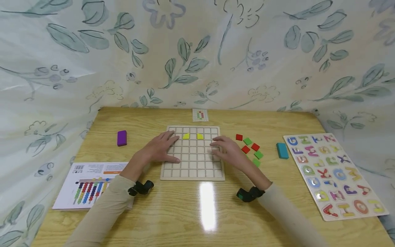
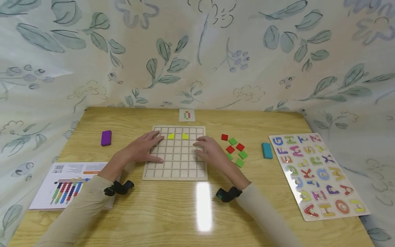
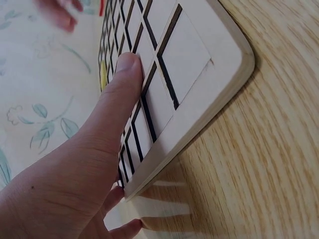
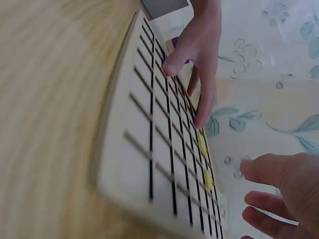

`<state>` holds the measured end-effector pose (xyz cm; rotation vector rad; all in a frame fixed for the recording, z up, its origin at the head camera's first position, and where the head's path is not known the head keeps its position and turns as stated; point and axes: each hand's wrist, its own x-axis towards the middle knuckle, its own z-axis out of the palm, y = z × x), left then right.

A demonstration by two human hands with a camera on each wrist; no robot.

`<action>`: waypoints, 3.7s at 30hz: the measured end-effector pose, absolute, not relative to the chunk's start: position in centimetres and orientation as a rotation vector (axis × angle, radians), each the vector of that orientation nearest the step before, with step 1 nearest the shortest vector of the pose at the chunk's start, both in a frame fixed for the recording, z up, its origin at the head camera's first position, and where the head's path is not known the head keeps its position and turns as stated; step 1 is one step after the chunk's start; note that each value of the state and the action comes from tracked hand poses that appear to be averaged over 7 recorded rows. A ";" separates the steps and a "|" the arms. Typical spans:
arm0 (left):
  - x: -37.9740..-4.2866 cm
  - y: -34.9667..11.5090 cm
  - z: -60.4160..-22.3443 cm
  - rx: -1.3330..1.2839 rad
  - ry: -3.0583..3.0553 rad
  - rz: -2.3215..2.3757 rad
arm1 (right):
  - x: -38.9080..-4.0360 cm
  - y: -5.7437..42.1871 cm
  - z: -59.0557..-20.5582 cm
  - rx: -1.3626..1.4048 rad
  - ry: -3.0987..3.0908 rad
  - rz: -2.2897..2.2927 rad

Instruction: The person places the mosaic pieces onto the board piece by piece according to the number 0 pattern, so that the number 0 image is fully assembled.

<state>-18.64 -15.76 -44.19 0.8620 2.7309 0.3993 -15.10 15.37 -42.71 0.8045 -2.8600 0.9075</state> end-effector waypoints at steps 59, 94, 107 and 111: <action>-18.6 -16.1 -44.3 0.845 2.683 0.398 | -15.6 29.9 -44.7 0.064 -3.135 1.238; -18.7 -16.2 -43.8 0.870 2.685 0.403 | -21.4 16.6 -40.8 1.033 -2.915 0.843; -18.6 -16.0 -44.1 0.847 2.693 0.390 | -24.2 9.7 -41.0 1.272 -3.005 0.430; -18.6 -16.0 -44.2 0.850 2.695 0.389 | -24.6 8.4 -41.5 1.170 -3.137 0.340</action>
